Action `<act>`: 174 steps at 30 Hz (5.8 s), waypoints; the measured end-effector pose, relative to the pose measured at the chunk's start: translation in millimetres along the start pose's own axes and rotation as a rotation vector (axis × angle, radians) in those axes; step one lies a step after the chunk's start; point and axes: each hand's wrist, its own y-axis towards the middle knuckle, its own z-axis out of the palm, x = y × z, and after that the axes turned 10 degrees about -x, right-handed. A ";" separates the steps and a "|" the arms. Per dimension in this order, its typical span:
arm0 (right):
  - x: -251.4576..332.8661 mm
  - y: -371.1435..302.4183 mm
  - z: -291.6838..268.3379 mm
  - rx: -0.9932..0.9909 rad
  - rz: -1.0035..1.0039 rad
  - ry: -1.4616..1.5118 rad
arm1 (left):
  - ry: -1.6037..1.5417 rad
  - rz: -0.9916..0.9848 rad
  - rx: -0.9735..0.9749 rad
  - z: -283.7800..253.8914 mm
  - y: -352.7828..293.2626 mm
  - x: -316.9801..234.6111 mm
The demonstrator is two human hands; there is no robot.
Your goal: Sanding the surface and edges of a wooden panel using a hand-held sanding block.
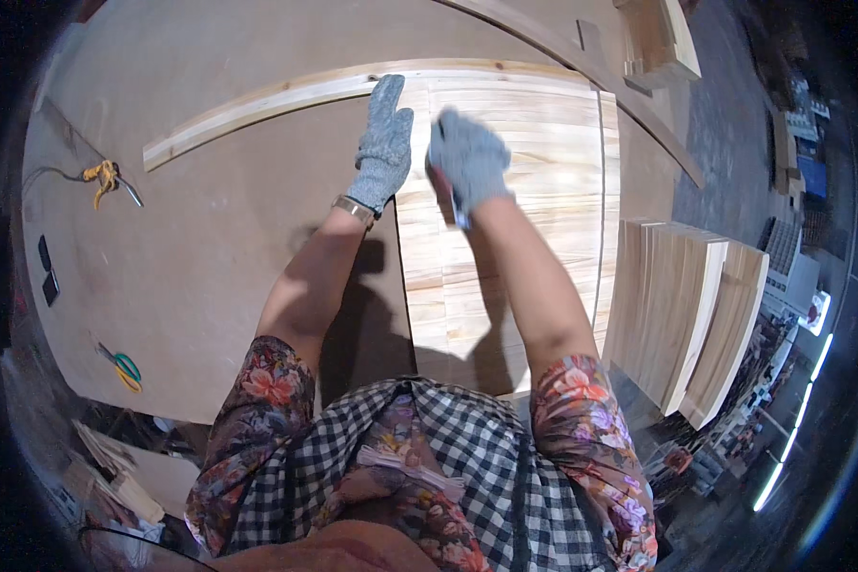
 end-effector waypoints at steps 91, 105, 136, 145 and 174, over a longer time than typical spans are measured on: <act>-17.4 -139.4 -56.6 -0.349 -0.291 -0.026 | 0.269 0.271 0.502 -77.3 -184.1 -141.7; 5.5 -187.1 -73.8 0.004 -0.127 -0.087 | 0.392 0.414 0.393 -96.8 -163.6 -139.5; -32.9 -194.2 -69.5 -0.217 -0.285 -0.011 | 0.381 0.270 0.519 -77.3 -189.3 -127.9; -29.3 -60.8 -74.5 -0.178 -0.400 -0.099 | 0.319 0.180 0.533 -68.7 -181.0 -133.9; -40.7 -42.0 -60.6 -0.380 -0.095 -0.157 | 0.176 0.362 0.612 -85.0 -208.4 -171.8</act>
